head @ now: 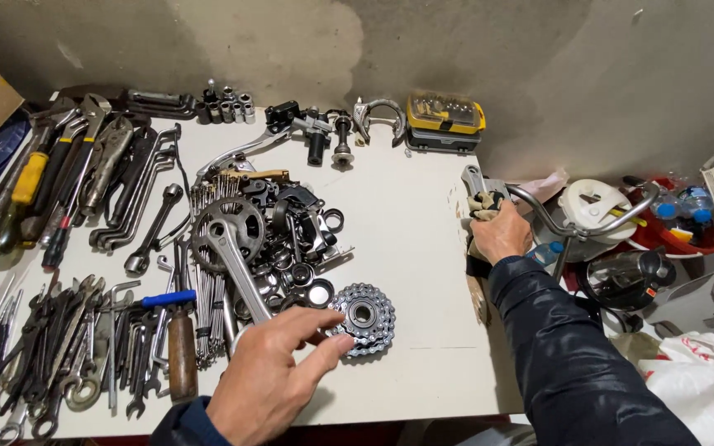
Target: Cleaning bicycle crank arms and chainrings with a cloth on a workbench
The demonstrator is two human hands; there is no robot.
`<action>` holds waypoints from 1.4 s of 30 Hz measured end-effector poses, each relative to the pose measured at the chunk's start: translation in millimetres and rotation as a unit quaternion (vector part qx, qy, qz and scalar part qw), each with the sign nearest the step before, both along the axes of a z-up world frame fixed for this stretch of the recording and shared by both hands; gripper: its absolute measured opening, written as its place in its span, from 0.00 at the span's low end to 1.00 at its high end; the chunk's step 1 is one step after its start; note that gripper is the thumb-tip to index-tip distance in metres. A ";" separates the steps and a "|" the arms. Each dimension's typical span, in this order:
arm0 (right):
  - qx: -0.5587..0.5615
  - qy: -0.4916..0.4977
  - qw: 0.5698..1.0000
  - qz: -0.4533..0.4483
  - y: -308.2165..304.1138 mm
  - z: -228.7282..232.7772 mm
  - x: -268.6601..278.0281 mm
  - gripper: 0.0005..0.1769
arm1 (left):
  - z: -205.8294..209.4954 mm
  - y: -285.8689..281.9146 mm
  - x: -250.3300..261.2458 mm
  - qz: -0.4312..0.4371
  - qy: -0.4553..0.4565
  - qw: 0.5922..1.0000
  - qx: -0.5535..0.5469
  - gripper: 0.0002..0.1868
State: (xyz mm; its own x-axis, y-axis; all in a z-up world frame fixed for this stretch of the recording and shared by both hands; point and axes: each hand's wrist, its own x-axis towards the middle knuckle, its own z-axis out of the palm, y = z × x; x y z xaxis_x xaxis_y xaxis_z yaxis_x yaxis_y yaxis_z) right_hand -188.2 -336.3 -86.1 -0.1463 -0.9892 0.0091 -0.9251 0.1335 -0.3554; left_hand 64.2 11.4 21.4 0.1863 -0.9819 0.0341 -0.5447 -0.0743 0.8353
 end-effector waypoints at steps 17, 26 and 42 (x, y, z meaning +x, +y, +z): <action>0.007 0.047 0.999 0.019 -30.4 -13.9 3.5 0.19 | -27.0 6.6 -3.4 -0.038 0.003 0.998 0.053 0.21; 0.020 0.065 0.997 0.048 -29.9 -10.5 0.9 0.23 | -27.1 4.5 -5.1 -0.056 0.000 0.992 0.109 0.23; 0.148 0.067 0.985 0.052 48.9 50.6 -30.3 0.40 | -13.6 6.1 -0.1 0.056 -0.086 0.993 -0.053 0.22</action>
State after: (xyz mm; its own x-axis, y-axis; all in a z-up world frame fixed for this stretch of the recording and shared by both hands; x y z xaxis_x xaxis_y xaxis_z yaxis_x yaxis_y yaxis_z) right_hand -218.5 -287.3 -35.6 -0.0604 -0.9608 -0.2706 -0.9753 0.1145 -0.1890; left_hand 64.1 17.5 7.8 0.2763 -0.9448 0.1760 -0.6730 -0.0595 0.7372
